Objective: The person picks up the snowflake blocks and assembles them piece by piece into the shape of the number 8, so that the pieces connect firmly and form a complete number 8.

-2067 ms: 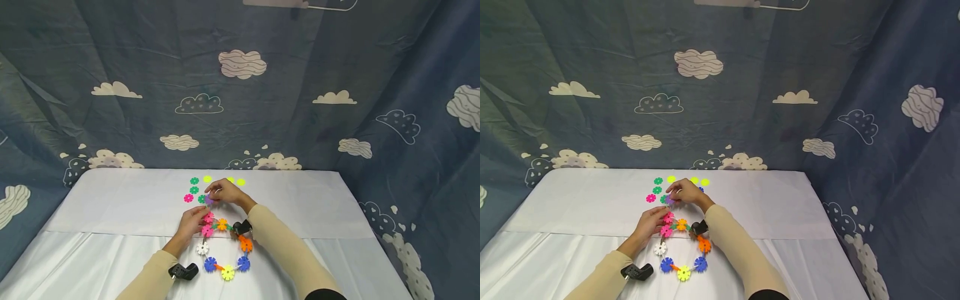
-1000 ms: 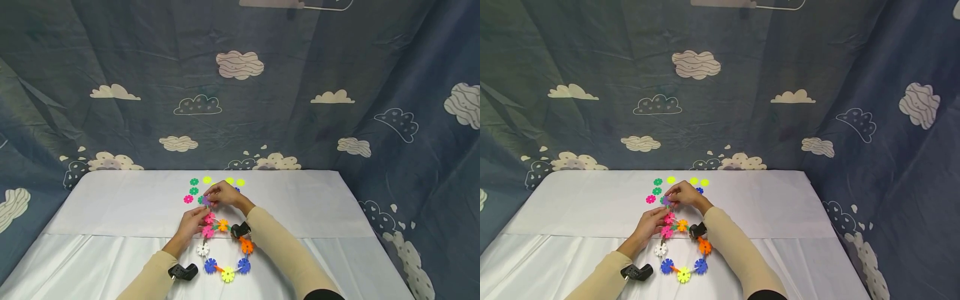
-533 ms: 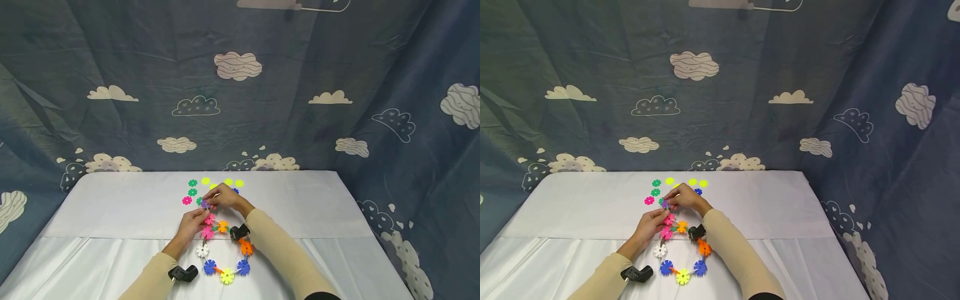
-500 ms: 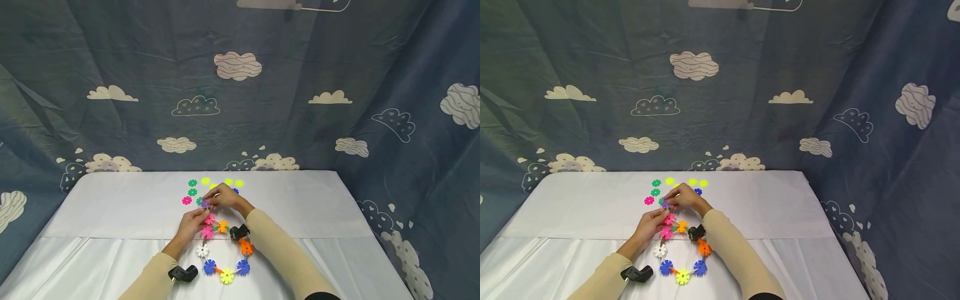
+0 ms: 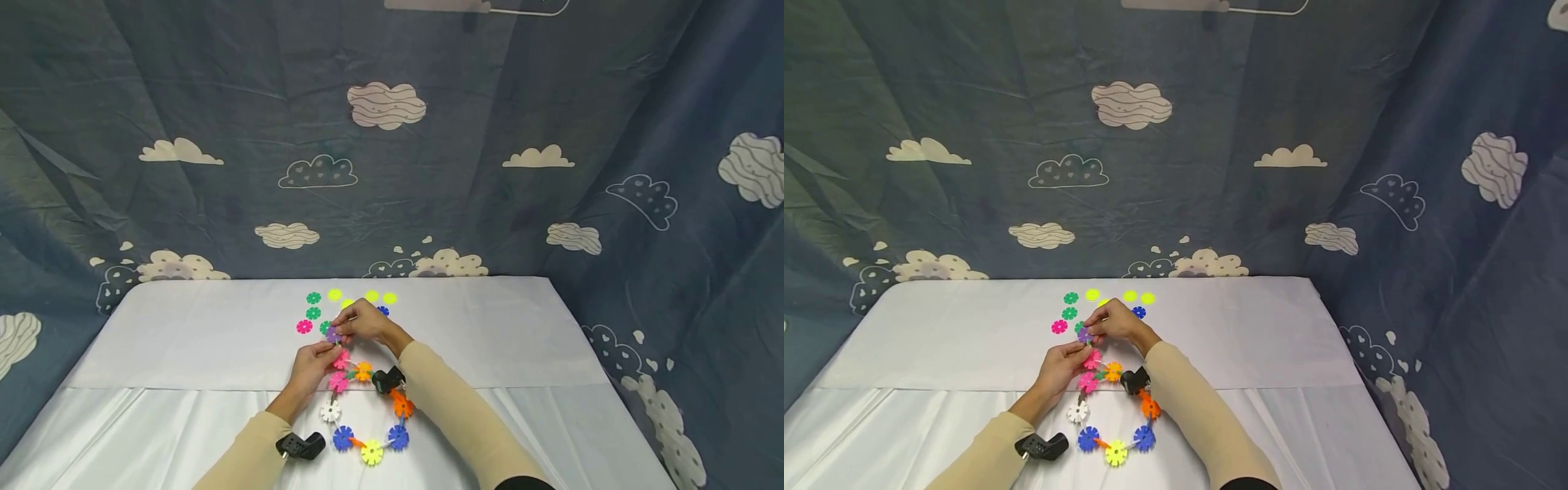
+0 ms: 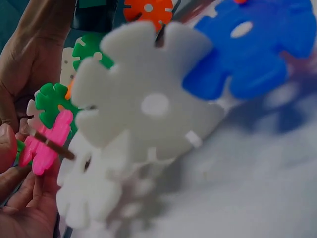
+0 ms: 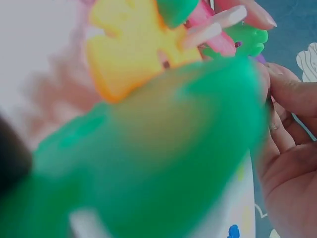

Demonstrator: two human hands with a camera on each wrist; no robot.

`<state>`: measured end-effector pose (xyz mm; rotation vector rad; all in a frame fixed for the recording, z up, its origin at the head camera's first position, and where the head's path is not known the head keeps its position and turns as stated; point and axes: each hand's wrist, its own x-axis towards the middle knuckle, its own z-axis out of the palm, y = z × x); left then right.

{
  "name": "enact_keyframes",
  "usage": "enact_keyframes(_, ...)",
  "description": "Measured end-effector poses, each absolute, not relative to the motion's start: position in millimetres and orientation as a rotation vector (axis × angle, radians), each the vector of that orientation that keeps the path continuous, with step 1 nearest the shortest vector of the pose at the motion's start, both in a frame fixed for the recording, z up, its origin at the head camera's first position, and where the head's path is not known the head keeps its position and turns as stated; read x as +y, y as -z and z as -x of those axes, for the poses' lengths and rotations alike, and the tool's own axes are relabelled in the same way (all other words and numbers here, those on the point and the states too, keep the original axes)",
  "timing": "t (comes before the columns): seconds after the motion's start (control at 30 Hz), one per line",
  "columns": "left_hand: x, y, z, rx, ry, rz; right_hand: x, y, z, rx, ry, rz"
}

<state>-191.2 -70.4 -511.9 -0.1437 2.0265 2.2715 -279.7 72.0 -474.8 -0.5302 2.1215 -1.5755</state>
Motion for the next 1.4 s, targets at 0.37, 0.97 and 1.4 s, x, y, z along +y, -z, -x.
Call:
enact_keyframes(0.37, -74, 508, 192, 1.966, -2.258, 0.172, 74, 476, 279, 2.123, 1.534, 0.504)
enact_keyframes(0.97, -91, 506, 199, 1.953, -2.204, 0.386, 109, 465, 303, 2.531, 1.316, 0.340)
enact_keyframes(1.4, -98, 503, 188, 1.948, -2.321, 0.505, 134, 480, 313, 2.779, 0.831, 0.258)
